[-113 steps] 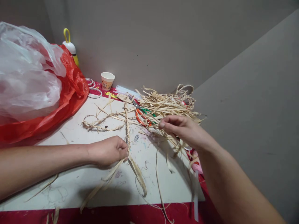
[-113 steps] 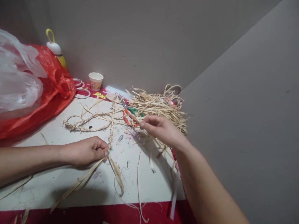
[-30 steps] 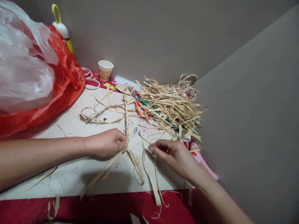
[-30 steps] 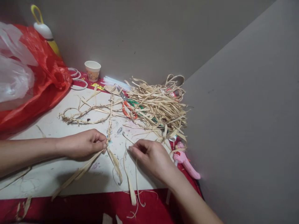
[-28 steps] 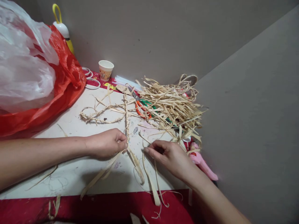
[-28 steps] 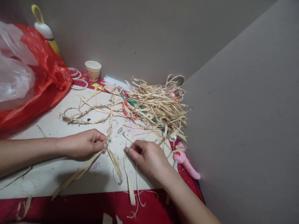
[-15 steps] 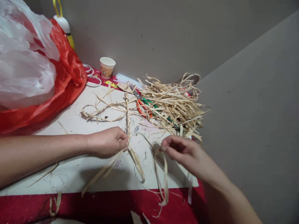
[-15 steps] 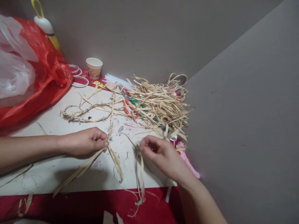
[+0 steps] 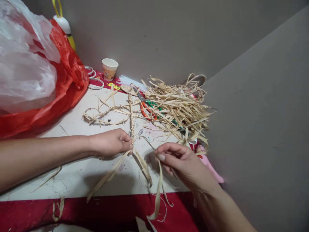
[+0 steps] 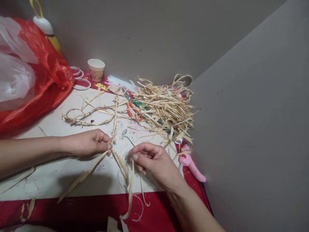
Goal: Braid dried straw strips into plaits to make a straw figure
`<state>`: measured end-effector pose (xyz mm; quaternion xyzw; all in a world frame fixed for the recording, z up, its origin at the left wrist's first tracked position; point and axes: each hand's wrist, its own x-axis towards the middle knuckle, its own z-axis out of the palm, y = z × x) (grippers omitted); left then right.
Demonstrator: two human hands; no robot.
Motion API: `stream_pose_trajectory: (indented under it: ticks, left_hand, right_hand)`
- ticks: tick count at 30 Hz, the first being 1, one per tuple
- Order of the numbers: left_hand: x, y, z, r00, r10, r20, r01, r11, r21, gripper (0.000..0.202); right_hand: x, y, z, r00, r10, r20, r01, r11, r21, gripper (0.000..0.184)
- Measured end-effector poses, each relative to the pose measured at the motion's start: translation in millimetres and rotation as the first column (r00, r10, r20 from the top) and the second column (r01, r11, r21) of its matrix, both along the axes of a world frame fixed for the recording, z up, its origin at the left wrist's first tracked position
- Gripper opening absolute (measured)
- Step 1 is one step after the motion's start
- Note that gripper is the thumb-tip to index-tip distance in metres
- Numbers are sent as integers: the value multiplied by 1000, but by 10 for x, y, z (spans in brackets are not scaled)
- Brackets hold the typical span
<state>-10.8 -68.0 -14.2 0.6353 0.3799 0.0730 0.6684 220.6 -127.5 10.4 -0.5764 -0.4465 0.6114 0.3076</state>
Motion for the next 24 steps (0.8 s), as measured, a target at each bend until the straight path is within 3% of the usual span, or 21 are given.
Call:
stream_pose_trajectory:
  ticks: [4,10,15,24]
  left_hand:
    - [6,-7,10,1000,10,1,-10,1000,2,24]
    - [9,0,-4,1000,3,14,-4,999,43,23]
    - [-2,-2,-10,1000,-12,16,11,999,50,24]
    - [12,6,-25,1000,-21,23,20,997,72,26]
  right_hand:
    - [-169,-45,-58,991,134,19,-133,991,-29,30]
    - [-330,-72,-1,924,368,104,-362,929,-70,33]
    - [-355,-39,51,872,402,279,-423,906,15,24]
    - [-401,62,-37,742,369,559,-524,840,142,15]
